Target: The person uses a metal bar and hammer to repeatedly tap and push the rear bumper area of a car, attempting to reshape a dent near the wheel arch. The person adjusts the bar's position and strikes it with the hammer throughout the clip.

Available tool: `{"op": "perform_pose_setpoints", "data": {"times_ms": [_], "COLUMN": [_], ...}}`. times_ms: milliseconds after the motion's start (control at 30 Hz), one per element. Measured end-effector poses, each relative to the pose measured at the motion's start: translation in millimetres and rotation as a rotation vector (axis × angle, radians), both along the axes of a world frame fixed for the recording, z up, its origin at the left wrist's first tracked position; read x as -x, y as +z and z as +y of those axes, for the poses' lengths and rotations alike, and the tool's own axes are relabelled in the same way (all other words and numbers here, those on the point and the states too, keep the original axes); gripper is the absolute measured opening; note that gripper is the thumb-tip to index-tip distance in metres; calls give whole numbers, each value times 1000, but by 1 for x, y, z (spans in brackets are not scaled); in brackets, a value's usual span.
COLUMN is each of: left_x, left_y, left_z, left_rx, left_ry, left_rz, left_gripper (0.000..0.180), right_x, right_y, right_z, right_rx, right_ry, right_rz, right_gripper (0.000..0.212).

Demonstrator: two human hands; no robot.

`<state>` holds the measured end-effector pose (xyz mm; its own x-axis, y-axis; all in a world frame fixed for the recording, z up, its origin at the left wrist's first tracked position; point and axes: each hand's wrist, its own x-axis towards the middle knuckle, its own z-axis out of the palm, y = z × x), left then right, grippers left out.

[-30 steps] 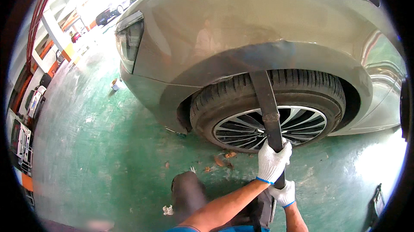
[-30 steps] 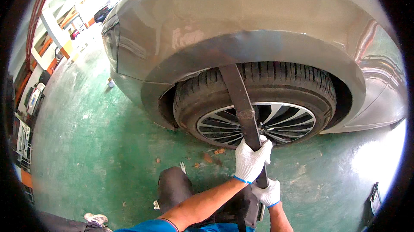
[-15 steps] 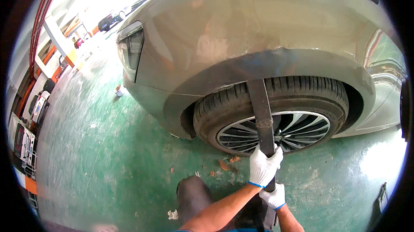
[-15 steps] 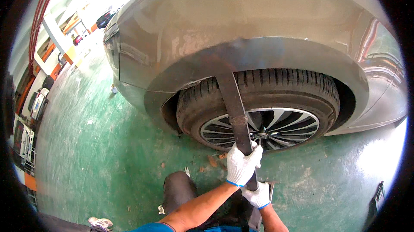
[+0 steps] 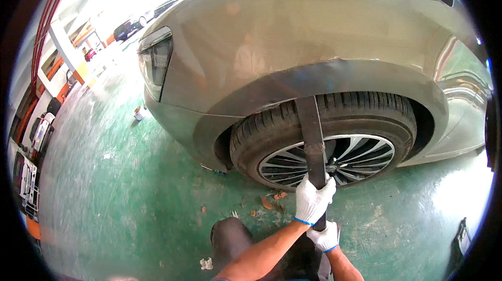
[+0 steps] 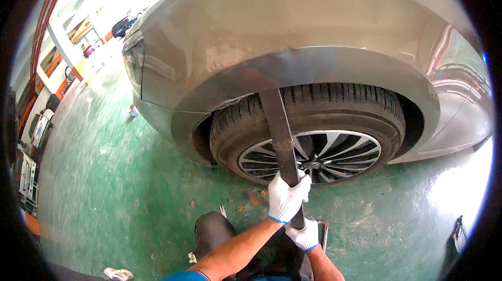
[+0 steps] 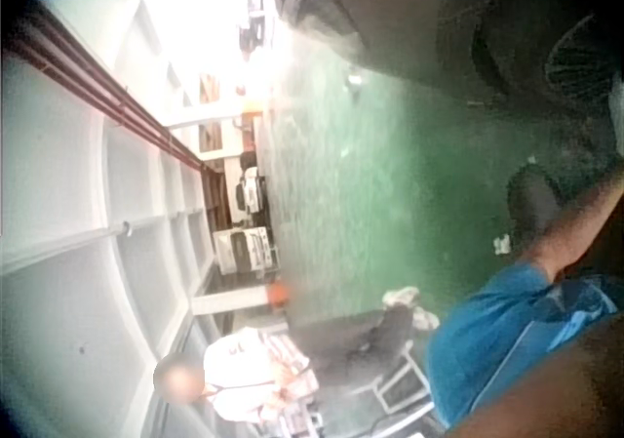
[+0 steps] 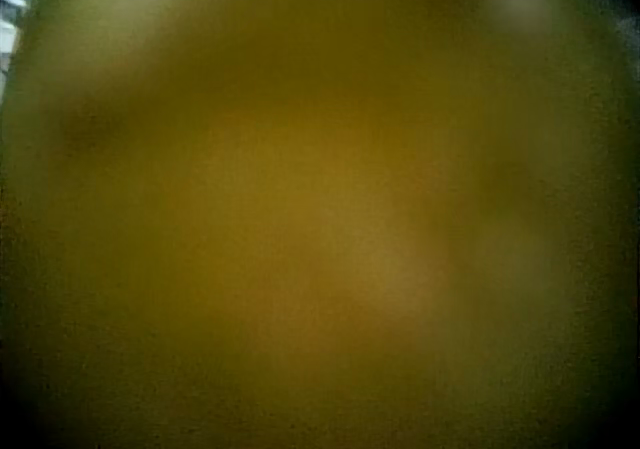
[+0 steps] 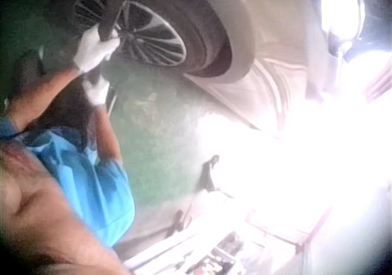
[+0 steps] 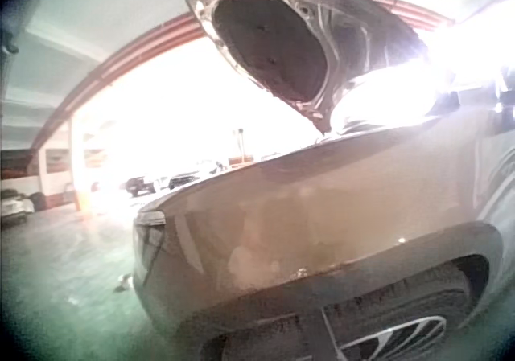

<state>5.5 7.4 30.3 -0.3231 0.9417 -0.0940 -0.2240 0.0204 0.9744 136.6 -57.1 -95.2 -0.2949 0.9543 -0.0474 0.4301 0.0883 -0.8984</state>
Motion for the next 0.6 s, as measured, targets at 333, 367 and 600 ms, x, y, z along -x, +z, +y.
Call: {"op": "perform_pose_setpoints", "data": {"times_ms": [333, 367, 600], "left_x": [26, 29, 38], "left_y": [-2, -1, -13], "left_z": [-20, -19, -10], "left_rx": [76, 86, 79], "left_ry": [50, 55, 41], "left_rz": [171, 182, 278], "left_gripper": [18, 18, 20], "right_x": [41, 45, 55], "right_y": [-9, -8, -42], "right_z": [-36, -34, -20], "right_rx": [159, 160, 186], "right_ry": [-14, -10, 37], "right_rz": [249, 306, 338], "right_gripper": [17, 18, 22]}}
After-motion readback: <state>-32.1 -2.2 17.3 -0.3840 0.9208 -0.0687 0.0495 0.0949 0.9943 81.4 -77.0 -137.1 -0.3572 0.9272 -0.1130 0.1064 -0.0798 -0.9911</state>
